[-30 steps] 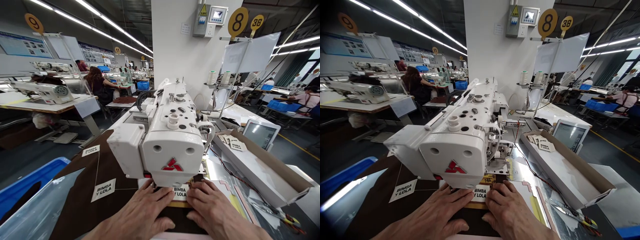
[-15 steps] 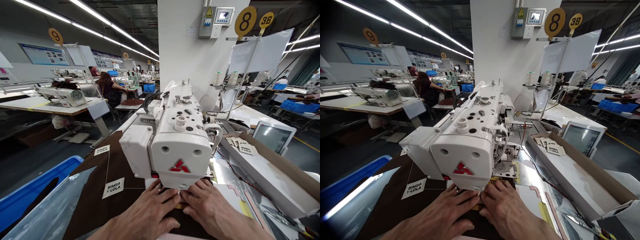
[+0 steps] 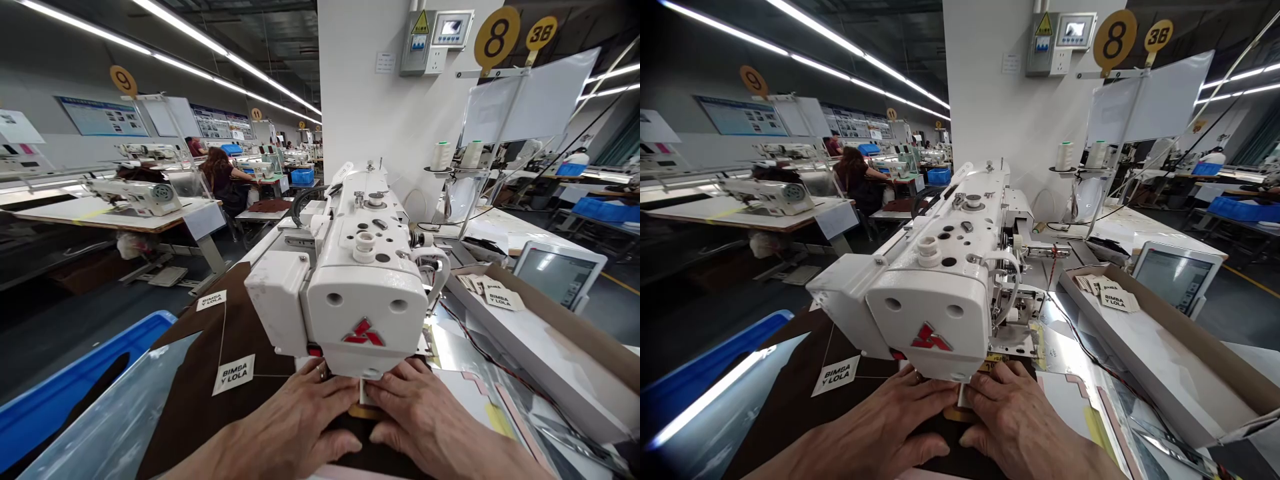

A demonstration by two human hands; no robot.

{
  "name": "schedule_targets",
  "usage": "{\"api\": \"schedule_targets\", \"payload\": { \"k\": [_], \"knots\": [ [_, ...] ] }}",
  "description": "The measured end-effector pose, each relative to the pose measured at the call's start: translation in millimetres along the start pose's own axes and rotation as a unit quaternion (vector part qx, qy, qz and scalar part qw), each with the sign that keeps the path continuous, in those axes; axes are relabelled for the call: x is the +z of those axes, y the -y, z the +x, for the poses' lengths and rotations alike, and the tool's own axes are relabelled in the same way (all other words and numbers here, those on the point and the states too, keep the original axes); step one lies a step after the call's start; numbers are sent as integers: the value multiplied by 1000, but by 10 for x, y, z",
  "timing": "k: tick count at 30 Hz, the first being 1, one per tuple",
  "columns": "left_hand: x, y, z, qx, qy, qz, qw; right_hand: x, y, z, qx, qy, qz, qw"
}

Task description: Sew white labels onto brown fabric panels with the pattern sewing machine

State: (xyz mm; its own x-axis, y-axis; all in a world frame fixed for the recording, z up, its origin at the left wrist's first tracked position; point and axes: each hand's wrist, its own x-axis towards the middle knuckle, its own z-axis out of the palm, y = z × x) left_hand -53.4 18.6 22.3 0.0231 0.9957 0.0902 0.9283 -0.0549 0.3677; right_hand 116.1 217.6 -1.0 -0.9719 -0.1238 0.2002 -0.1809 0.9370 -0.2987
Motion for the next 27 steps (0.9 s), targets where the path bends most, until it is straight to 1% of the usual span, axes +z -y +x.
{"api": "schedule_targets", "payload": {
  "k": [3, 5, 10, 14, 21, 24, 27],
  "knots": [
    [-7, -16, 51, -24, 14, -33, 999, -32, 8, 5, -1, -5, 10, 1000],
    [2, -22, 62, -33, 23, -33, 999, -45, 6, 4, 0, 3, 21, 1000],
    [36, -32, 40, -33, 6, -18, 999, -51, -11, 3, 8, 19, 38, 999],
    [40, -28, 32, -26, 1, -5, 1000, -52, -21, 12, 15, 22, 41, 999],
    [-14, -19, 56, -10, 3, 30, 1000, -86, 9, 14, 22, 21, 16, 999],
    [-3, 36, 11, 8, 15, 56, 998, -86, 5, -1, 15, 25, 9, 1000],
    [34, 121, -68, 31, 21, 77, 996, -75, -16, -12, 10, 44, 13, 999]
  ]
}}
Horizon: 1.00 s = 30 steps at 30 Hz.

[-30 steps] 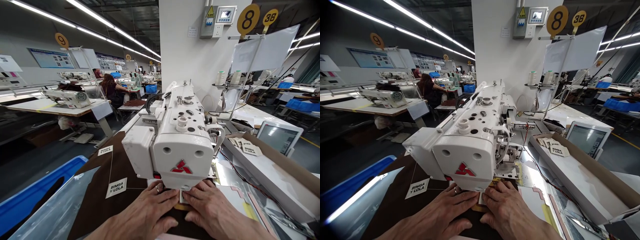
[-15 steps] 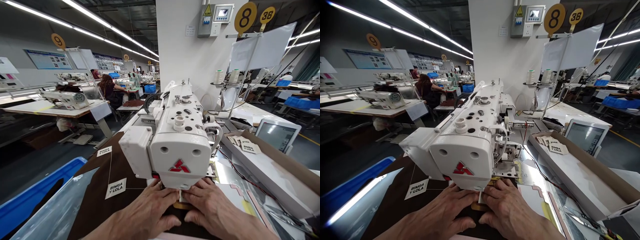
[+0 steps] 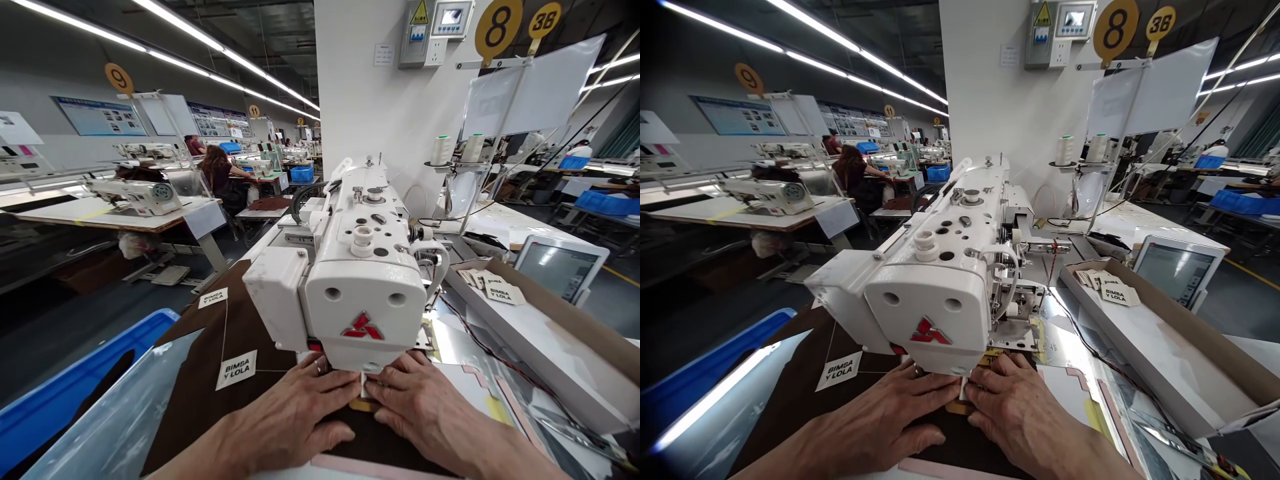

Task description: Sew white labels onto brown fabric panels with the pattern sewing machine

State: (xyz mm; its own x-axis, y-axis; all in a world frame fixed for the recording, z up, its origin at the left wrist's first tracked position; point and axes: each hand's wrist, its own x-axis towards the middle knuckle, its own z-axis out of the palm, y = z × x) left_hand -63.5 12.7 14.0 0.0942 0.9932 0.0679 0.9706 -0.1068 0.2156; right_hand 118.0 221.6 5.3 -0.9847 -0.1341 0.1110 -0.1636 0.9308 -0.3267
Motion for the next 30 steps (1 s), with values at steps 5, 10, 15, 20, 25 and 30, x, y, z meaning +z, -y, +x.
{"api": "schedule_targets", "payload": {
  "k": [5, 10, 15, 20, 25, 30],
  "knots": [
    [56, 57, -90, 11, -17, 20, 1000, 17, -17, 5, 9, 33, 7, 999],
    [38, -2, -46, 26, -2, 21, 999, 43, -17, -5, 17, 37, 13, 999],
    [27, -28, -5, 19, 2, 12, 1000, 49, -43, -15, 13, 35, 25, 999],
    [-13, -67, 44, 0, -1, -21, 1000, 47, -66, -31, 6, 37, 34, 999],
    [-67, -114, 95, -16, -1, -50, 999, 77, -83, -46, 6, 40, 27, 999],
    [-25, -57, -16, 15, -7, -28, 999, 86, -76, -47, 4, 38, 15, 999]
  ]
}}
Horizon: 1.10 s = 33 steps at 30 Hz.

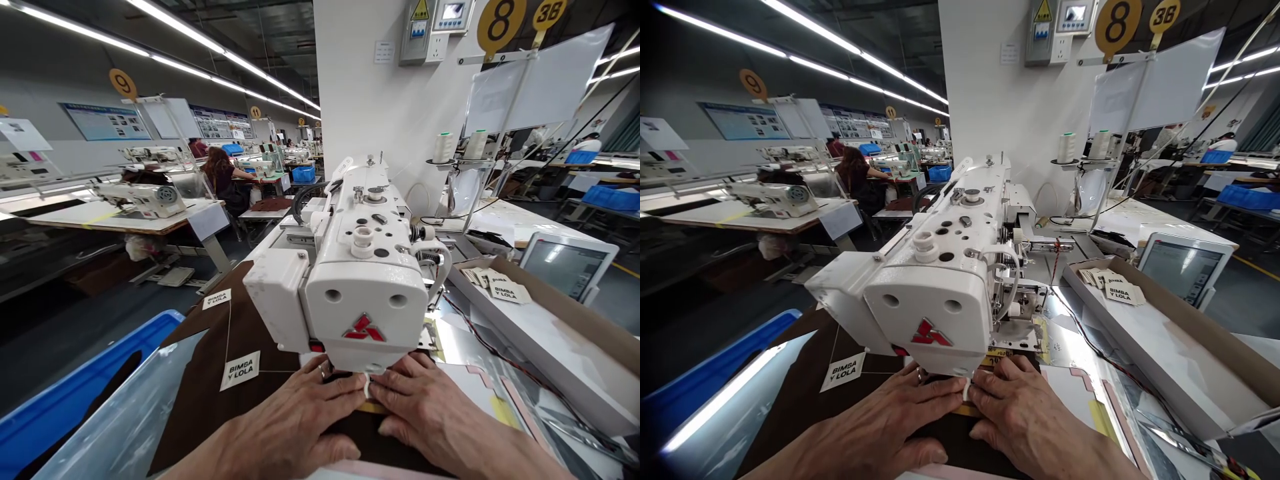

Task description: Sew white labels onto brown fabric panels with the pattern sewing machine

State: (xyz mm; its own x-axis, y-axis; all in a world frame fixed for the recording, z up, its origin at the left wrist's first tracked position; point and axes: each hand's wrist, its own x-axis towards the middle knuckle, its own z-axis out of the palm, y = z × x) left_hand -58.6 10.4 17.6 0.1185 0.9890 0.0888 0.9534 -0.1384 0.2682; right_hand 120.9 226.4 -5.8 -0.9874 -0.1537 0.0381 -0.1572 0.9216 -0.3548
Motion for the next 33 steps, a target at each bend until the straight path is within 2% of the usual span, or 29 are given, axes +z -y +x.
{"api": "schedule_targets", "payload": {
  "k": [5, 9, 15, 20, 26, 33],
  "knots": [
    [99, 90, -148, 9, 10, 27, 1000, 3, 18, 0, 7, 1, -8, 1000],
    [131, 119, -161, -3, 8, 28, 1000, 19, 25, -7, 7, -6, -8, 1000],
    [115, 128, -175, 9, -7, -3, 1000, 9, 40, -3, -5, -13, -24, 1000],
    [80, 123, -195, -2, 13, -7, 1000, -20, 66, 2, -12, -24, -40, 999],
    [79, 129, -196, 3, 1, -5, 1000, -33, 98, -8, -1, -24, -32, 999],
    [93, 128, -199, 5, 8, 3, 1000, -24, 48, -6, 1, 6, -20, 1000]
  ]
}}
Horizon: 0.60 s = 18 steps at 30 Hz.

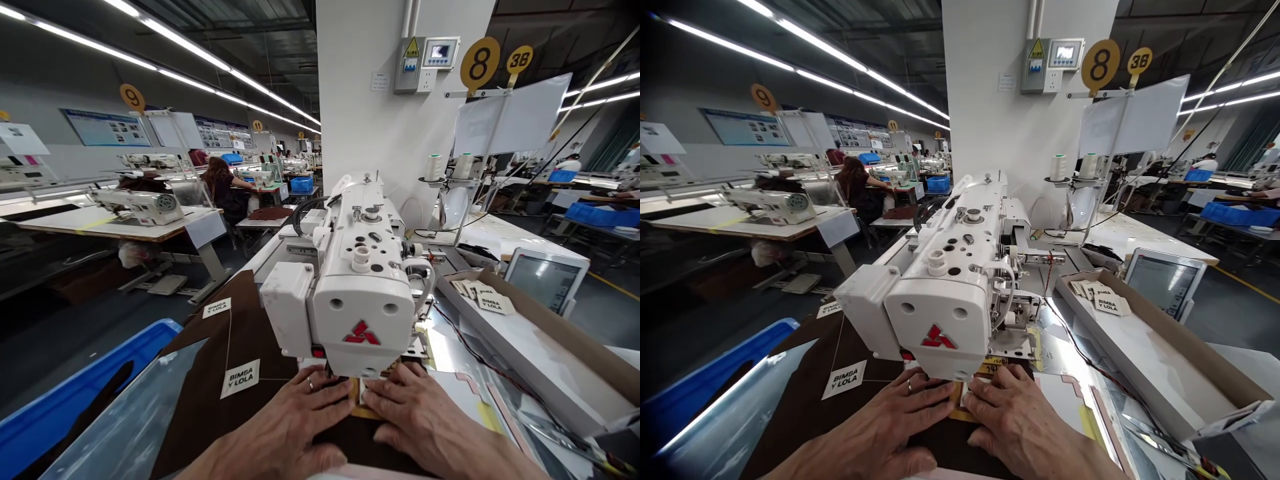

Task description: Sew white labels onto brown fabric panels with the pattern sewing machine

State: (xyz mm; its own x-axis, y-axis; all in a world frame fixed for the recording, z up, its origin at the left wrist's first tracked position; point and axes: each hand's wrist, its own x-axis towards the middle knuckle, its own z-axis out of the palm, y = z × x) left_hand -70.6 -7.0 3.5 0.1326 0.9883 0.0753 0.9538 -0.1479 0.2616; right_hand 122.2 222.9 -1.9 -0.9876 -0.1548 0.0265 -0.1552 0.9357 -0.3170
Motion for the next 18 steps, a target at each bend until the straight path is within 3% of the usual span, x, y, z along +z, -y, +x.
{"api": "schedule_targets", "payload": {
  "k": [8, 18],
  "knots": [
    [8, -17, 17, -8, 4, 1, 1000, 50, -22, 4, -4, -26, -13, 1000],
    [-60, -24, 6, 0, -22, -39, 999, -47, 19, 54, -8, 1, -15, 1000]
  ]
}}
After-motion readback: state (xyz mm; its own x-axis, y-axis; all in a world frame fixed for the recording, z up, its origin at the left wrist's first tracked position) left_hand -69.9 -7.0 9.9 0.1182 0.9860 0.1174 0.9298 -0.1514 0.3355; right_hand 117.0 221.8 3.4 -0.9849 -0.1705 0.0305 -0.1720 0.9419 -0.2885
